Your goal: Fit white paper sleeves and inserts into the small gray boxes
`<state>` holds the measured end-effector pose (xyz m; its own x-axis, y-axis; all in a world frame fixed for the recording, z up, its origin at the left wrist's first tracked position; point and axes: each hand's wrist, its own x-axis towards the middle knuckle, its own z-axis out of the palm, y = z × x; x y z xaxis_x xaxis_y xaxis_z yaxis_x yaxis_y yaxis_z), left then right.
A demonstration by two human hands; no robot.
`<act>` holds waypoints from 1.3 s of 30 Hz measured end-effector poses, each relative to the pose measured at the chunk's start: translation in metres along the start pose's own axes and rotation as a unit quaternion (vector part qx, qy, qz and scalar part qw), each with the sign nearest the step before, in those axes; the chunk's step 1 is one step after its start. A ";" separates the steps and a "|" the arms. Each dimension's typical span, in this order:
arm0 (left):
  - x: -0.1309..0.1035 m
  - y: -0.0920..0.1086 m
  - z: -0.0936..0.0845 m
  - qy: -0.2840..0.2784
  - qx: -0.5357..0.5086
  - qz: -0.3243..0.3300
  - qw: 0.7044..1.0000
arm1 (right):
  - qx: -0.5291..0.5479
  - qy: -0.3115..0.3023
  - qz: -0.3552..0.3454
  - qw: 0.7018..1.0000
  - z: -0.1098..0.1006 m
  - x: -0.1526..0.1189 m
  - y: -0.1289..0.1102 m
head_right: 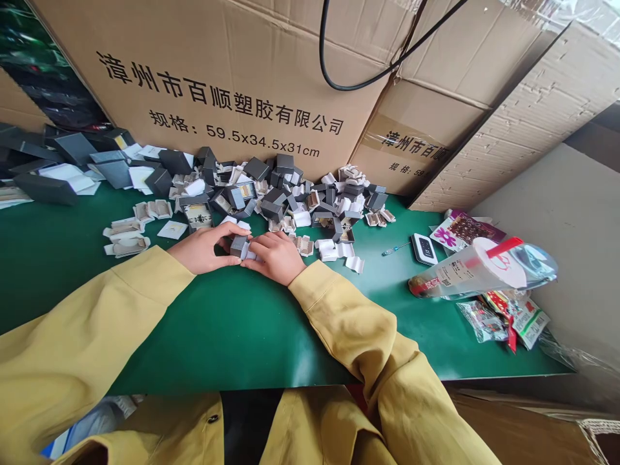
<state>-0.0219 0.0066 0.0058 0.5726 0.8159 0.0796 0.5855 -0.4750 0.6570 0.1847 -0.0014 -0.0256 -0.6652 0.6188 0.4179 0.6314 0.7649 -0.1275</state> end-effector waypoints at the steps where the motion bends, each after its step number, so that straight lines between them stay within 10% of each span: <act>1: 0.000 0.000 0.000 0.001 -0.004 0.001 1.000 | -0.005 -0.001 0.001 1.000 0.000 0.000 0.000; 13: 0.000 0.003 0.000 0.000 0.004 -0.006 1.000 | -0.045 -0.063 -0.062 0.995 -0.009 0.004 0.005; 28: -0.002 -0.001 0.004 -0.006 -0.129 -0.006 0.992 | 0.035 -0.019 0.086 0.995 -0.003 -0.005 -0.017; 34: -0.005 0.005 0.013 0.062 -0.140 0.022 0.988 | 0.251 0.071 0.230 0.938 0.000 -0.001 -0.007; 39: -0.003 0.004 0.027 0.113 -0.149 0.107 0.976 | 0.366 0.009 0.289 0.885 -0.005 0.002 0.002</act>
<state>-0.0060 -0.0063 -0.0123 0.5024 0.7761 0.3811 0.2528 -0.5534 0.7937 0.1866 0.0011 -0.0208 -0.3046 0.9467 0.1049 0.4335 0.2358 -0.8698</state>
